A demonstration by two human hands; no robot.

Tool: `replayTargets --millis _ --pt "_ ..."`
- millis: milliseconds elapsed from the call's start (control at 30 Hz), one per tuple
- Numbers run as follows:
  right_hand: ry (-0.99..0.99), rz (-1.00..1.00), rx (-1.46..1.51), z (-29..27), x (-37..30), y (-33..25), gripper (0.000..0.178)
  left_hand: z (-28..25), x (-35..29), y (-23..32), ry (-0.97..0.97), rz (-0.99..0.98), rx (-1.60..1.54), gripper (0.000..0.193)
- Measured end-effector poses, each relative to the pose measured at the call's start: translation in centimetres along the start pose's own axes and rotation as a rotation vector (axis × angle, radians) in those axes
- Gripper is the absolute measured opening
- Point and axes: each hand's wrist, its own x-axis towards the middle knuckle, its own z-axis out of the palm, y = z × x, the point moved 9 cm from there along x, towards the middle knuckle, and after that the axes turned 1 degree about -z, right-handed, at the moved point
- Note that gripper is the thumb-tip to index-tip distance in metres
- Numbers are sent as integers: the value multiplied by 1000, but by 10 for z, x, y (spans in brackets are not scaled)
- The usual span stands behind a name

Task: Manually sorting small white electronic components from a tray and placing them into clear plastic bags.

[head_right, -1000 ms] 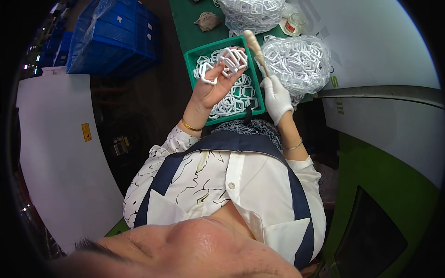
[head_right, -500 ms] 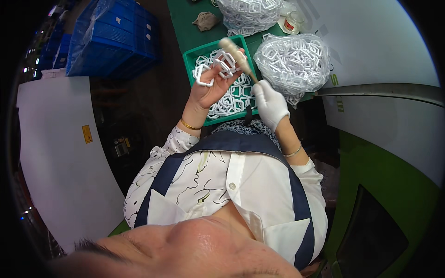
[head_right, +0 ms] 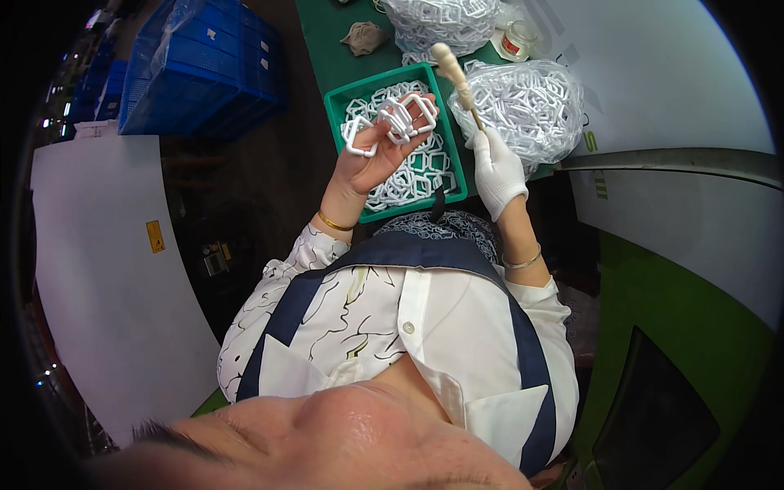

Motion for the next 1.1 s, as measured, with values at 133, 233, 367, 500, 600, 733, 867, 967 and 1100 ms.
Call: replayTargets --millis 133,233,367,500,600,733,867,967,1100 --pt "24 -87 182 3 -1 -18 23 6 -1 -2 -19 -51 -24 60" --pt "38 -105 286 10 -2 -31 20 5 -1 -5 -44 -71 -34 61" --pt "4 -27 369 19 -4 -29 22 5 -1 -2 -31 -42 -22 61" --pt "-72 -118 167 24 -13 -50 25 3 -6 6 36 26 5 56" --pt "-136 -61 -47 45 -8 -27 27 -19 -13 8 69 30 -40 47" --pt "-72 -97 104 30 -5 -24 28 -11 -6 4 12 30 -21 52" --pt "-219 -93 5 52 -7 -28 28 -21 -10 3 74 61 27 44" --pt "-97 -156 106 39 5 -16 28 -2 -16 4 67 42 54 46" --pt "-253 -104 46 55 -4 -41 27 -26 -15 8 74 95 41 48"
